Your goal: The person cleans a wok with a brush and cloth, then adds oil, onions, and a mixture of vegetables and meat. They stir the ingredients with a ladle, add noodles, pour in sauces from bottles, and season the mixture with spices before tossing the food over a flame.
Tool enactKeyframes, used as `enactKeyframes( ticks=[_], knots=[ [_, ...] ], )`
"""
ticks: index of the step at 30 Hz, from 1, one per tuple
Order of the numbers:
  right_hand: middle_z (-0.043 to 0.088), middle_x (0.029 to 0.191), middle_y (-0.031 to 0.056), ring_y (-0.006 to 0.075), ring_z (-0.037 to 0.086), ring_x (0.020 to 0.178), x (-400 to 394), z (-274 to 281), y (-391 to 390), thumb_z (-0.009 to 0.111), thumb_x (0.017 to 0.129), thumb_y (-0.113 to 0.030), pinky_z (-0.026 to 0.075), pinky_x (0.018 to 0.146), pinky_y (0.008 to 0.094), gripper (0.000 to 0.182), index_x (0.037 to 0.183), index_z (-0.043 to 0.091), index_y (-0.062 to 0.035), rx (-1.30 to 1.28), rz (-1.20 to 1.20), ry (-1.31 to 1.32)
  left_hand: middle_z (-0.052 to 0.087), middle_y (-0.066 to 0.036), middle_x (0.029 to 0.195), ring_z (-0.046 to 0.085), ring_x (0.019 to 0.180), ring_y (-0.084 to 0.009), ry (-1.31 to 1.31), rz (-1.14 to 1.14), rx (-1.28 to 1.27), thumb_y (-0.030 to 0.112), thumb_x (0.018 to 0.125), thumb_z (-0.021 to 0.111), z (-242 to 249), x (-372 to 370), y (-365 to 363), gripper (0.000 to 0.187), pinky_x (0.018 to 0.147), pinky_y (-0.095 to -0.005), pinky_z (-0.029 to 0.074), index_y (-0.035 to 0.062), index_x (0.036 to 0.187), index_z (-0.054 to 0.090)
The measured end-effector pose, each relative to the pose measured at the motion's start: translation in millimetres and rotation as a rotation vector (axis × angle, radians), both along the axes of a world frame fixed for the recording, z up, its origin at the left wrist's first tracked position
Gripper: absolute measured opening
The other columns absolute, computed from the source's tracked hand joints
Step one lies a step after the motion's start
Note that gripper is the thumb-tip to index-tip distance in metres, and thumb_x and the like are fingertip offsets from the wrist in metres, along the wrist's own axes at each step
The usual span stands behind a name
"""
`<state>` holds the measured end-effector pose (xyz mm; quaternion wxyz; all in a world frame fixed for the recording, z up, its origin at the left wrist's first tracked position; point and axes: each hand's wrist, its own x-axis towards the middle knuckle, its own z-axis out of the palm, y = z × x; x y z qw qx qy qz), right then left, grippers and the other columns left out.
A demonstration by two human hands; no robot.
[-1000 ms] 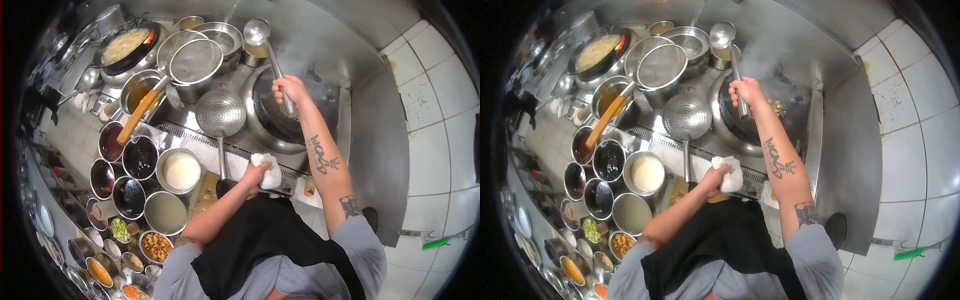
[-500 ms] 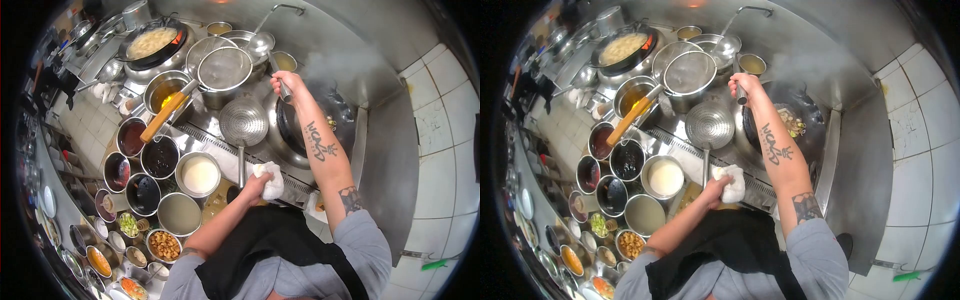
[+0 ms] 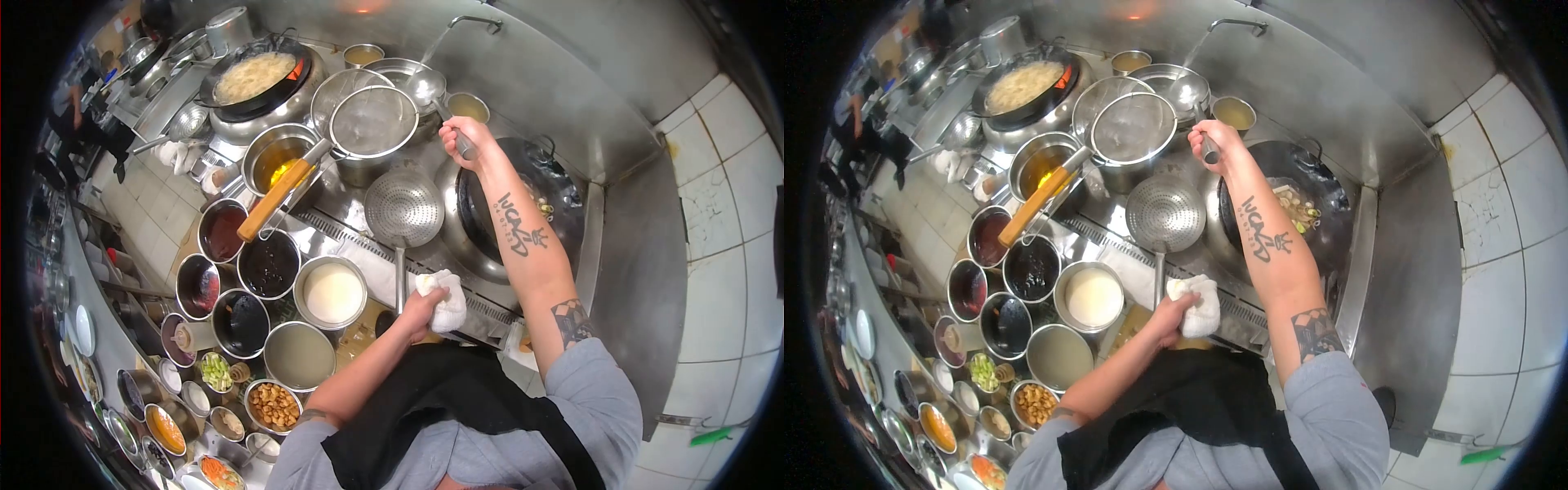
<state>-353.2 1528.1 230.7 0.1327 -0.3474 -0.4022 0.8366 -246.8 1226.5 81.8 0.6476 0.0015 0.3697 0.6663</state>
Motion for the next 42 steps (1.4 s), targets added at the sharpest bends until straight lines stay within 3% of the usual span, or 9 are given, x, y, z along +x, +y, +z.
enactKeyframes(
  ticks=[22,26,27,28,29,33,36,37,42],
  knots=[
    [0.047,0.065,0.0018,0.0122,0.054,0.052,-55,5,32,0.048,0.083,0.005,0.052,0.047,0.0208,0.017,0.07,0.043,-0.0038,-0.68,-0.013,0.461,0.063,-0.009,0.117,0.063,0.105,-0.0217,-0.01,0.11,-0.027,0.008,0.093,0.058,3,-4,-21,0.041,0.09,-0.0364,0.052,0.0021,0.133,0.051],
    [0.054,0.062,0.0066,0.0194,0.057,0.052,-65,-29,67,0.057,0.079,-0.004,0.055,0.051,0.0282,0.009,0.074,0.05,-0.0038,-0.857,0.039,0.721,0.065,-0.009,0.11,0.066,0.098,-0.0223,-0.017,0.071,-0.016,0.01,0.093,0.059,6,-7,-26,0.035,0.085,-0.0382,0.055,0.0021,0.127,0.054],
    [0.052,0.057,0.0066,0.0205,0.055,0.05,-55,-7,55,0.054,0.088,-0.021,0.052,0.051,0.0327,0.024,0.068,0.052,-0.0069,-0.853,-0.302,0.536,0.066,-0.009,0.109,0.066,0.097,-0.0225,-0.026,0.064,-0.05,0.011,0.092,0.06,3,-5,-23,0.035,0.084,-0.0391,0.055,0.0024,0.125,0.055],
    [0.052,0.058,0.007,0.0223,0.054,0.052,-59,-11,56,0.041,0.096,-0.036,0.048,0.052,0.0368,0.043,0.067,0.053,-0.0076,-0.876,-0.411,0.659,0.066,-0.01,0.108,0.067,0.096,-0.0226,-0.042,0.115,-0.091,0.012,0.092,0.061,-1,-7,-27,0.034,0.083,-0.0399,0.056,0.0027,0.124,0.055],
    [0.05,0.058,0.0072,0.0218,0.053,0.054,-53,1,51,0.025,0.101,-0.041,0.046,0.059,0.0403,0.054,0.067,0.053,-0.0089,-0.906,-0.123,0.516,0.066,-0.009,0.106,0.067,0.093,-0.0217,-0.007,0.142,-0.072,0.013,0.091,0.062,-8,-4,-28,0.033,0.081,-0.0391,0.056,0.0027,0.122,0.056],
    [0.046,0.069,0.007,0.0208,0.05,0.056,-76,-7,144,0.036,0.095,-0.014,0.049,0.062,0.0378,0.019,0.109,0.03,-0.0027,-1.067,0.064,0.388,0.066,-0.01,0.102,0.065,0.089,-0.0196,0.262,0.23,-0.103,0.017,0.085,0.068,-3,-5,-28,0.035,0.076,-0.0383,0.054,0.0032,0.116,0.058],
    [0.042,0.078,0.0068,0.02,0.048,0.058,-109,-16,182,0.044,0.091,0.005,0.051,0.064,0.0359,0.058,0.14,0.013,0.0019,-1.254,0.016,0.29,0.065,-0.011,0.102,0.065,0.09,-0.024,0.173,0.327,-0.006,0.016,0.08,0.07,-22,-1,-10,0.04,0.077,-0.0409,0.053,0.0045,0.116,0.056],
    [0.042,0.083,0.0088,0.0209,0.048,0.059,-112,-18,174,0.046,0.089,0.008,0.047,0.05,0.0321,0.089,0.146,-0.02,-0.005,-1.029,-0.115,0.432,0.065,-0.011,0.102,0.065,0.09,-0.0238,0.173,0.322,-0.019,0.016,0.08,0.07,-20,-1,-14,0.039,0.077,-0.0406,0.053,0.0044,0.115,0.057],
    [0.041,0.074,0.0047,0.0181,0.048,0.06,-133,-30,204,0.04,0.09,0.004,0.04,0.092,0.0503,0.02,0.109,0.037,-0.0004,-1.155,0.101,0.348,0.065,-0.01,0.101,0.065,0.089,-0.0216,0.218,0.37,-0.088,0.015,0.082,0.069,-16,3,-28,0.035,0.076,-0.039,0.053,0.0051,0.114,0.059]
  ],
)
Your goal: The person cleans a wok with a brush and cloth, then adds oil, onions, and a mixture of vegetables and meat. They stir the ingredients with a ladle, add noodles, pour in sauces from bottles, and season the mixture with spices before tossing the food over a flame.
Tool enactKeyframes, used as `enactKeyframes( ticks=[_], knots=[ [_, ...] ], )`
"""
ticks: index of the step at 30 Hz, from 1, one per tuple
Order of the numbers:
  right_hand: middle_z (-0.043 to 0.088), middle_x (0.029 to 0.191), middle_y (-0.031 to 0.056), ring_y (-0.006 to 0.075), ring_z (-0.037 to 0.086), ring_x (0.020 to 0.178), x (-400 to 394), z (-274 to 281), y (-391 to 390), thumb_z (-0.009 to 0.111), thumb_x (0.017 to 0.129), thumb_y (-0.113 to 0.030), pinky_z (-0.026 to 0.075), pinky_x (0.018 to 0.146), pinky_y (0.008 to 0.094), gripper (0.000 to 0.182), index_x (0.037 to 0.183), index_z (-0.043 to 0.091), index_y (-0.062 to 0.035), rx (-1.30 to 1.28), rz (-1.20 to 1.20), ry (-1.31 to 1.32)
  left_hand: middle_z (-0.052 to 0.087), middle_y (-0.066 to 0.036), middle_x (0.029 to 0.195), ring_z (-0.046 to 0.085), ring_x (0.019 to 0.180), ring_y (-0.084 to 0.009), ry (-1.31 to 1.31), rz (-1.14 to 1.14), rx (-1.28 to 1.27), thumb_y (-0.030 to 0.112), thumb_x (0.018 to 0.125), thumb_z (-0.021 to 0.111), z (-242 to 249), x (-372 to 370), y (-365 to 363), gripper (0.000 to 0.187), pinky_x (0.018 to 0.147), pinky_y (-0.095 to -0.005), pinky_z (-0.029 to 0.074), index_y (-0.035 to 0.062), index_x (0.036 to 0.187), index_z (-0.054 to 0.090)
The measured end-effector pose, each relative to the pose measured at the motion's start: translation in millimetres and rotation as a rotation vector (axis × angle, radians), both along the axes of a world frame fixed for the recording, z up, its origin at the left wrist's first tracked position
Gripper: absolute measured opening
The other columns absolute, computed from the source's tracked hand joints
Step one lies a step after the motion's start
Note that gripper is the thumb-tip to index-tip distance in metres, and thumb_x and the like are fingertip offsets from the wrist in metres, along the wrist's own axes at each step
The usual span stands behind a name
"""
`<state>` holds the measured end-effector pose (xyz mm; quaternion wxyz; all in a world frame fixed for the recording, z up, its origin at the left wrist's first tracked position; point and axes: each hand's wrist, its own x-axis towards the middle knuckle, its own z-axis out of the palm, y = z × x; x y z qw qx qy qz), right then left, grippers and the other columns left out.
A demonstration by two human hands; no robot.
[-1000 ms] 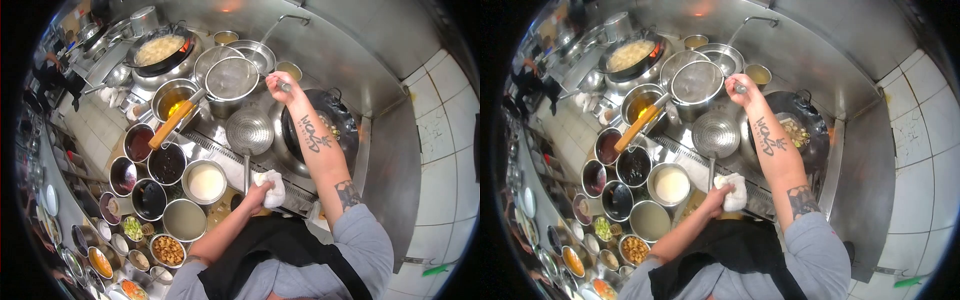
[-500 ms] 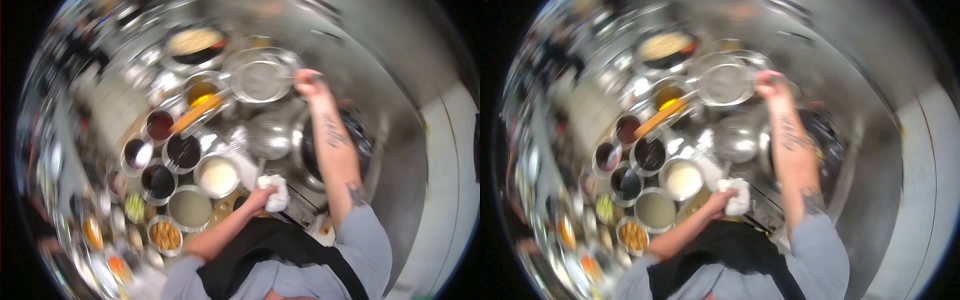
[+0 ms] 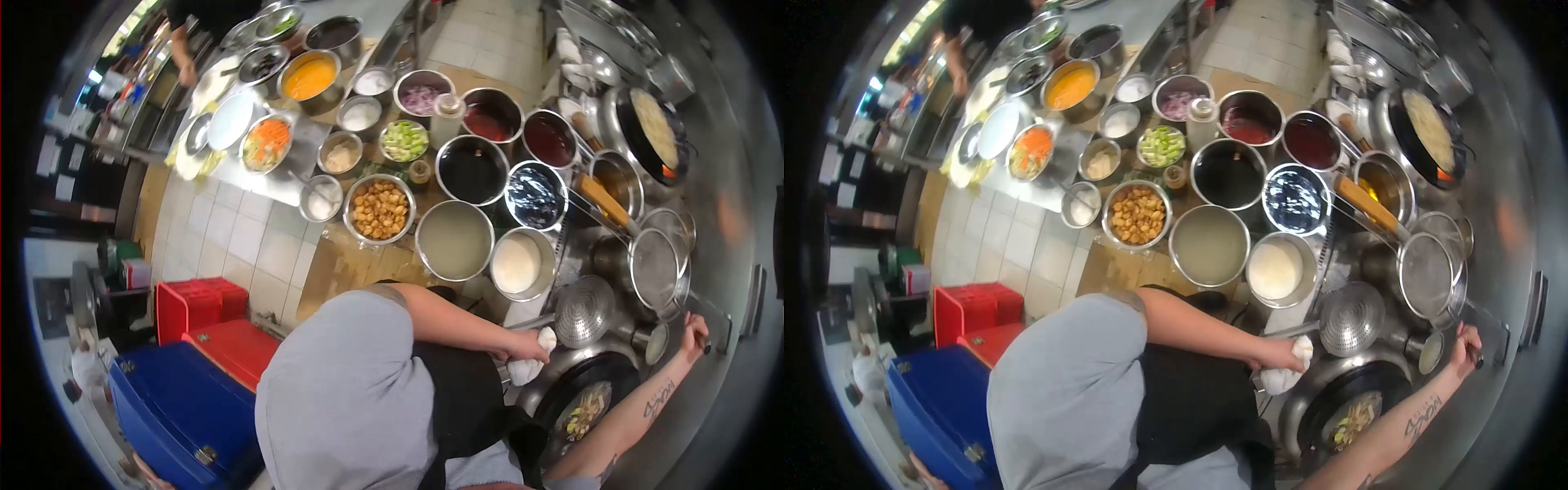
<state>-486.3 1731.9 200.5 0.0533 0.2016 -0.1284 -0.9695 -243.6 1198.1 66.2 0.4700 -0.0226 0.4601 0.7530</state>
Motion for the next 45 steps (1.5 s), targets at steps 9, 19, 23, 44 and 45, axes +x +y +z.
enactKeyframes(
  ticks=[9,19,23,44,45],
  knots=[
    [0.044,0.066,0.0058,0.0177,0.049,0.055,29,30,-106,0.047,0.084,0.0,0.042,0.064,0.0364,0.028,0.098,0.023,-0.0043,0.161,-0.298,0.095,0.066,-0.009,0.103,0.067,0.092,-0.0206,-0.112,-0.062,0.064,0.013,0.09,0.064,14,-12,-17,0.03,0.08,-0.0374,0.056,0.001,0.117,0.059],
    [0.048,0.067,0.0068,0.0179,0.051,0.055,43,48,-118,0.052,0.081,-0.002,0.054,0.05,0.0298,0.01,0.072,0.046,-0.0031,0.097,-0.203,0.073,0.064,-0.008,0.109,0.064,0.098,-0.019,-0.194,-0.162,0.073,0.011,0.091,0.061,14,-24,-10,0.036,0.084,-0.0365,0.053,0.0035,0.126,0.055],
    [0.045,0.066,0.0062,0.0173,0.049,0.054,48,51,-118,0.044,0.089,-0.006,0.048,0.045,0.0307,0.034,0.118,0.029,-0.0014,0.007,-0.22,0.008,0.065,-0.01,0.109,0.067,0.095,-0.0208,-0.146,-0.128,0.034,0.01,0.091,0.061,24,-27,-11,0.036,0.082,-0.0374,0.056,0.0037,0.126,0.054],
    [0.047,0.072,0.0077,0.0183,0.052,0.054,69,57,-124,0.046,0.081,0.008,0.054,0.048,0.0307,0.057,0.121,0.009,-0.0053,0.135,-0.285,0.099,0.065,-0.009,0.114,0.065,0.1,-0.0201,-0.157,-0.21,0.08,0.008,0.089,0.063,24,-15,-15,0.043,0.087,-0.0356,0.054,0.0019,0.13,0.052],
    [0.048,0.07,0.007,0.0181,0.052,0.054,68,52,-117,0.05,0.076,0.01,0.055,0.049,0.0304,0.047,0.108,0.019,-0.0036,0.14,-0.263,0.106,0.065,-0.009,0.114,0.065,0.1,-0.0203,-0.168,-0.206,0.086,0.007,0.089,0.063,24,-13,-15,0.043,0.087,-0.0357,0.054,0.0018,0.13,0.052]
  ],
)
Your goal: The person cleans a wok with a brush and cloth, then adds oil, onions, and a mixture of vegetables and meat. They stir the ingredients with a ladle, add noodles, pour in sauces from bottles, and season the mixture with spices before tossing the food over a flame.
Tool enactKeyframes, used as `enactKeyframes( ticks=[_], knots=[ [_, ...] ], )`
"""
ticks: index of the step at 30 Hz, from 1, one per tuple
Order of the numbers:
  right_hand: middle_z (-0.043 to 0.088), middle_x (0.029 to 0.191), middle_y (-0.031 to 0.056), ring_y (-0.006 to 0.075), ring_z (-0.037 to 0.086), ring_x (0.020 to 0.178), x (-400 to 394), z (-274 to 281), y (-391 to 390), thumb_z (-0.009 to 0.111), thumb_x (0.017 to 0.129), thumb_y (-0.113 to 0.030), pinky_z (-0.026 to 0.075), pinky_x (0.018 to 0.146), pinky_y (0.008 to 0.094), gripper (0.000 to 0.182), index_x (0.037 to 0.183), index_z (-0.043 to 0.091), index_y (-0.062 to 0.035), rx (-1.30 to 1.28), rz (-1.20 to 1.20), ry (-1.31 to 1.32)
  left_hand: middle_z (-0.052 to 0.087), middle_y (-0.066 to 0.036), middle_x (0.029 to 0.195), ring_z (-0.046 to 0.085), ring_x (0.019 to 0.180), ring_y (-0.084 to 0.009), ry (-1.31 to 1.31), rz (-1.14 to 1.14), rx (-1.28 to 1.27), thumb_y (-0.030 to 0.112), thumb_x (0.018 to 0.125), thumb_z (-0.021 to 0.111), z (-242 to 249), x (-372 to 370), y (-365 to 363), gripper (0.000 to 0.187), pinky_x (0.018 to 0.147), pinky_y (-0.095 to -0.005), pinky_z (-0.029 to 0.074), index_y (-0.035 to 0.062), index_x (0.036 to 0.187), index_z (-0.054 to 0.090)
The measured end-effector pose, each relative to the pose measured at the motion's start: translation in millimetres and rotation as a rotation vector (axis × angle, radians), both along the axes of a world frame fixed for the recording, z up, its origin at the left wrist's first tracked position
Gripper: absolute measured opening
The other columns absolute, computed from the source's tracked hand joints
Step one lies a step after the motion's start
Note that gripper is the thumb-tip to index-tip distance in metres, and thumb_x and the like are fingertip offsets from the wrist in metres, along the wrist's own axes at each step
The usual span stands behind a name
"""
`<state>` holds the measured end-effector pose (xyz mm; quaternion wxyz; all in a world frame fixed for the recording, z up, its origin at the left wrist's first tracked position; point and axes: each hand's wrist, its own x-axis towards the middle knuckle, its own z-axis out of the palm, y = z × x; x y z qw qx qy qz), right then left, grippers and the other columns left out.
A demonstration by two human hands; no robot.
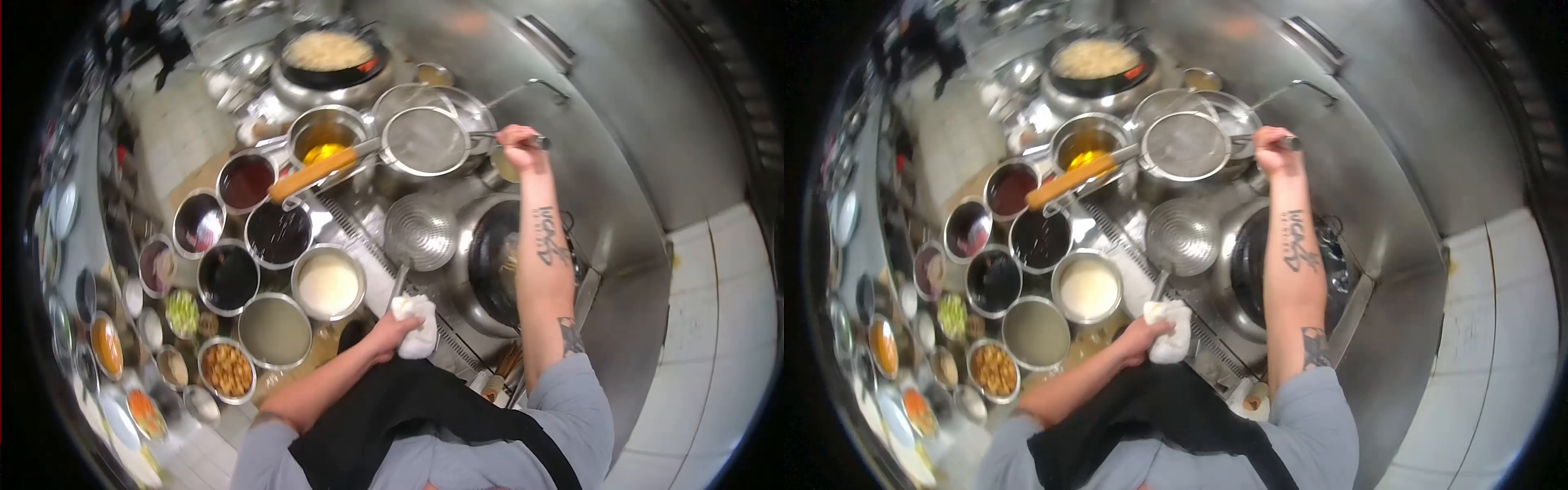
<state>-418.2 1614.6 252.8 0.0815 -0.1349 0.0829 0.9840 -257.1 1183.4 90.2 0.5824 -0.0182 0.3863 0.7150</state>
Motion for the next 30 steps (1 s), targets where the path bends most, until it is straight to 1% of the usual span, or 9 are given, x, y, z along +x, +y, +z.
enactKeyframes(
  ticks=[2,7,12,20,23,24,26,29,30],
  knots=[
    [0.049,0.069,0.0074,0.0184,0.054,0.056,-3,-1,1,0.051,0.074,0.005,0.056,0.05,0.0288,0.01,0.069,0.046,-0.0009,-0.017,0.07,-0.001,0.065,-0.009,0.114,0.065,0.1,-0.0209,-0.019,-0.005,0.019,0.007,0.089,0.062,0,-1,-1,0.043,0.088,-0.036,0.054,0.0013,0.131,0.052],
    [0.049,0.066,0.0071,0.018,0.054,0.053,-3,4,-11,0.052,0.074,0.007,0.056,0.05,0.0264,0.013,0.067,0.044,-0.0016,0.107,0.015,-0.018,0.064,-0.011,0.118,0.065,0.104,-0.0234,-0.002,-0.075,-0.048,0.006,0.091,0.059,30,-9,-11,0.045,0.089,-0.0367,0.053,-0.0005,0.134,0.049],
    [0.045,0.064,0.006,0.0165,0.05,0.053,1,12,-24,0.05,0.075,0.007,0.055,0.049,0.0244,0.015,0.065,0.043,-0.002,0.176,-0.043,-0.044,0.063,-0.012,0.119,0.064,0.106,-0.0252,-0.018,-0.023,-0.012,0.005,0.088,0.062,20,-6,-18,0.045,0.091,-0.04,0.053,0.0008,0.132,0.051],
    [0.048,0.064,0.008,0.0174,0.054,0.053,19,19,-18,0.052,0.074,0.007,0.055,0.046,0.0247,0.018,0.062,0.043,-0.0025,0.109,-0.017,0.034,0.062,-0.013,0.121,0.063,0.109,-0.0273,0.047,-0.067,0.018,0.002,0.084,0.062,19,2,-25,0.052,0.094,-0.0417,0.052,0.0006,0.134,0.049],
    [0.046,0.075,0.0083,0.0152,0.05,0.054,43,24,-19,0.053,0.078,0.007,0.056,0.048,0.0247,0.014,0.074,0.042,-0.0005,0.176,-0.088,0.071,0.063,-0.014,0.119,0.064,0.107,-0.0281,0.001,-0.074,0.028,0.0,0.083,0.062,26,7,-16,0.051,0.093,-0.0423,0.053,0.0001,0.133,0.05],
    [0.046,0.074,0.0084,0.0154,0.051,0.054,55,25,-20,0.053,0.079,0.007,0.056,0.048,0.0246,0.011,0.082,0.043,0.0019,0.155,-0.086,0.075,0.063,-0.014,0.119,0.064,0.107,-0.0276,0.001,-0.11,0.009,-0.001,0.083,0.061,24,11,-12,0.051,0.092,-0.0413,0.053,-0.0002,0.133,0.05],
    [0.047,0.073,0.0085,0.0158,0.051,0.053,81,32,-19,0.053,0.08,0.006,0.055,0.048,0.0244,0.019,0.098,0.045,0.0069,0.117,-0.088,0.081,0.063,-0.013,0.12,0.064,0.107,-0.0264,0.002,-0.188,-0.025,-0.003,0.082,0.058,13,20,7,0.052,0.092,-0.0393,0.053,-0.0008,0.133,0.051],
    [0.048,0.072,0.0082,0.0164,0.053,0.052,135,50,-29,0.051,0.082,0.007,0.054,0.047,0.0241,0.055,0.13,0.025,0.011,0.157,-0.117,0.036,0.064,-0.013,0.116,0.065,0.103,-0.0274,0.139,-0.232,-0.091,-0.002,0.083,0.059,5,46,44,0.049,0.088,-0.0415,0.055,-0.0012,0.131,0.052],
    [0.048,0.072,0.0075,0.0153,0.054,0.052,156,53,-35,0.05,0.083,0.006,0.053,0.046,0.0238,0.053,0.126,0.019,0.0084,0.204,-0.109,0.053,0.065,-0.013,0.114,0.066,0.101,-0.0276,0.093,-0.24,-0.073,-0.001,0.083,0.059,4,55,58,0.047,0.087,-0.0428,0.055,-0.0013,0.129,0.053]
  ],
)
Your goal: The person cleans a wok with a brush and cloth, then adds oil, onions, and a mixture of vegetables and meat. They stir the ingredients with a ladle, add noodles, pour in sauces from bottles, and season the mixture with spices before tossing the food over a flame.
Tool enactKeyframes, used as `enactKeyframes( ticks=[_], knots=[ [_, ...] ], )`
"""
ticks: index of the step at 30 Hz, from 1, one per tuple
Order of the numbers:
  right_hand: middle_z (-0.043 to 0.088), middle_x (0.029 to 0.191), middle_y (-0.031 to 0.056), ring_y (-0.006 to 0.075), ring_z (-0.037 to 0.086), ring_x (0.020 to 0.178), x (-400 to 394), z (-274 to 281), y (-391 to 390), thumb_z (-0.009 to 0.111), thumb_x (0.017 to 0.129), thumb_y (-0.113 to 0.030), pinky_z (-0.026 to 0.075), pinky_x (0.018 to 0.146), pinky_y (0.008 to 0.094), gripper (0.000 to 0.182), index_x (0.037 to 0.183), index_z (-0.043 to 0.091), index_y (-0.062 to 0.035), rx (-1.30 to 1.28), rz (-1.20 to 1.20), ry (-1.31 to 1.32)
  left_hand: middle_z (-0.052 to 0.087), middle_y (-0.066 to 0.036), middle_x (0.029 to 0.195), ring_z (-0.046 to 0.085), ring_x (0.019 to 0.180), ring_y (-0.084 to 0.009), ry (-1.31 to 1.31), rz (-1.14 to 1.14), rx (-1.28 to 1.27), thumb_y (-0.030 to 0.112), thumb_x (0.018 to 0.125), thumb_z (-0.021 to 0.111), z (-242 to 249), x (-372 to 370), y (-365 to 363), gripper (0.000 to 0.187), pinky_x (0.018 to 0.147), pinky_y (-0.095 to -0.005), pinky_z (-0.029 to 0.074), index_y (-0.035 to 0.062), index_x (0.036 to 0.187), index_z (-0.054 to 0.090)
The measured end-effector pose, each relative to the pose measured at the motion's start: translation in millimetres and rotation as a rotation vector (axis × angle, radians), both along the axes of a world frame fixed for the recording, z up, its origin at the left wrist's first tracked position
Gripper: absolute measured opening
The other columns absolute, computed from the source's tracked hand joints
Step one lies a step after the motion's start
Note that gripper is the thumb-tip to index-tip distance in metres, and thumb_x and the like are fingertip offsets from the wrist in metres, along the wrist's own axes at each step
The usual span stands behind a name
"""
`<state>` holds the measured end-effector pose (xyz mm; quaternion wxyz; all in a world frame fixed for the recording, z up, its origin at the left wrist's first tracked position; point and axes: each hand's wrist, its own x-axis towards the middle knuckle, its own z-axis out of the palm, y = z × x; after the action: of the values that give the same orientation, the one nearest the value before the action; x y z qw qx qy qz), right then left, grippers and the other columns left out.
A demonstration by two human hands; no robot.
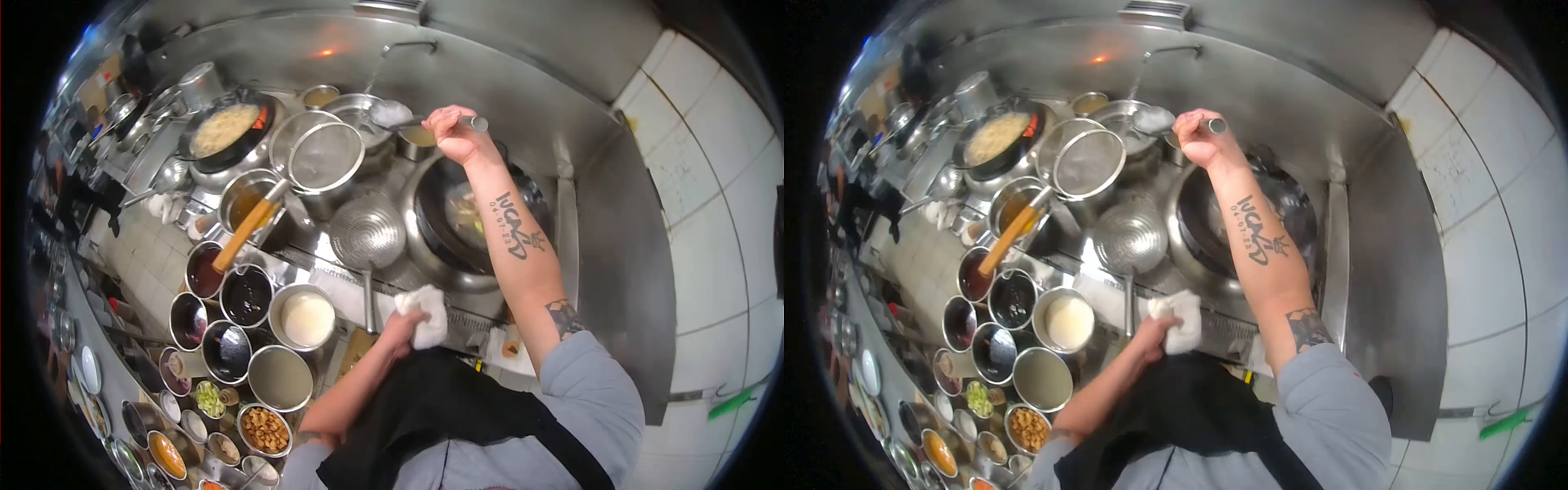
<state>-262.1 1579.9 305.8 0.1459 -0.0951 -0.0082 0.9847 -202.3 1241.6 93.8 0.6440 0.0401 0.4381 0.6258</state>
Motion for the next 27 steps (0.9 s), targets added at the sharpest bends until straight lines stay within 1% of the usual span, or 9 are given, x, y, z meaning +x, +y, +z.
enactKeyframes(
  ticks=[1,3,6,9,15,16,17,23,27],
  knots=[
    [0.048,0.072,0.0067,0.0143,0.054,0.052,21,3,-5,0.049,0.084,0.006,0.052,0.046,0.0236,0.051,0.121,0.013,0.0059,0.048,0.007,0.014,0.065,-0.014,0.112,0.066,0.099,-0.0278,-0.049,-0.007,0.008,-0.001,0.083,0.059,-4,8,15,0.045,0.086,-0.0441,0.056,-0.0013,0.128,0.053],
    [0.049,0.072,0.0044,0.0106,0.053,0.053,67,11,-19,0.047,0.086,0.004,0.052,0.047,0.0221,0.006,0.081,0.044,0.0024,0.068,0.049,0.025,0.065,-0.014,0.108,0.068,0.094,-0.0285,-0.147,-0.029,-0.013,0.009,0.087,0.061,-17,23,47,0.035,0.083,-0.0456,0.057,0.0003,0.12,0.057],
    [0.048,0.071,0.0017,0.0094,0.053,0.053,143,16,-43,0.045,0.088,0.002,0.05,0.045,0.0222,0.014,0.101,0.044,0.0064,0.07,0.005,-0.095,0.065,-0.014,0.105,0.067,0.094,-0.0292,-0.219,-0.051,-0.02,0.03,0.095,0.057,-14,42,90,0.035,0.084,-0.0463,0.056,0.0016,0.117,0.056],
    [0.05,0.072,0.0018,0.0092,0.052,0.054,215,2,-60,0.047,0.091,-0.001,0.048,0.043,0.0224,0.024,0.112,0.042,0.0084,0.191,-0.021,-0.176,0.063,-0.015,0.112,0.064,0.102,-0.03,-0.19,-0.043,-0.027,0.034,0.099,0.05,-5,57,126,0.037,0.093,-0.046,0.051,0.0017,0.118,0.053],
    [0.048,0.071,0.0014,0.0086,0.048,0.048,316,-55,-98,0.047,0.092,-0.003,0.042,0.037,0.0233,0.039,0.131,0.039,0.0002,0.667,-0.14,-0.627,0.06,-0.014,0.108,0.063,0.096,-0.0318,-0.017,-0.012,-0.175,0.032,0.095,0.057,0,92,172,0.042,0.088,-0.047,0.051,-0.0003,0.12,0.048],
    [0.048,0.07,0.0014,0.0087,0.048,0.047,332,-67,-101,0.048,0.092,-0.003,0.042,0.037,0.0239,0.041,0.132,0.039,-0.0018,0.762,-0.137,-0.715,0.061,-0.013,0.104,0.064,0.089,-0.0269,0.027,0.035,-0.194,0.027,0.092,0.06,-11,98,179,0.042,0.075,-0.0472,0.052,0.0001,0.121,0.048],
    [0.049,0.069,0.0013,0.0089,0.048,0.047,344,-78,-105,0.05,0.092,-0.003,0.042,0.037,0.0245,0.043,0.133,0.039,-0.0038,0.858,-0.133,-0.803,0.061,-0.013,0.103,0.064,0.088,-0.0269,0.082,0.059,-0.218,0.025,0.09,0.06,-21,102,187,0.04,0.075,-0.0472,0.052,-0.0008,0.12,0.049],
    [0.051,0.068,0.0018,0.0095,0.049,0.048,393,-157,-147,0.053,0.088,0.003,0.042,0.038,0.0267,0.062,0.145,0.03,-0.0054,0.99,-0.254,-1.222,0.063,-0.014,0.102,0.065,0.086,-0.0282,0.103,0.263,-0.173,0.014,0.083,0.064,-46,119,210,0.035,0.073,-0.0452,0.052,-0.005,0.112,0.055],
    [0.05,0.068,0.0006,0.0092,0.046,0.047,406,-171,-173,0.052,0.089,0.003,0.039,0.039,0.0277,0.063,0.147,0.032,-0.0059,0.999,-0.174,-1.103,0.064,-0.014,0.098,0.066,0.085,-0.0264,0.127,0.204,-0.235,0.013,0.083,0.064,-51,113,206,0.035,0.073,-0.0421,0.054,-0.0064,0.111,0.056]
  ],
)
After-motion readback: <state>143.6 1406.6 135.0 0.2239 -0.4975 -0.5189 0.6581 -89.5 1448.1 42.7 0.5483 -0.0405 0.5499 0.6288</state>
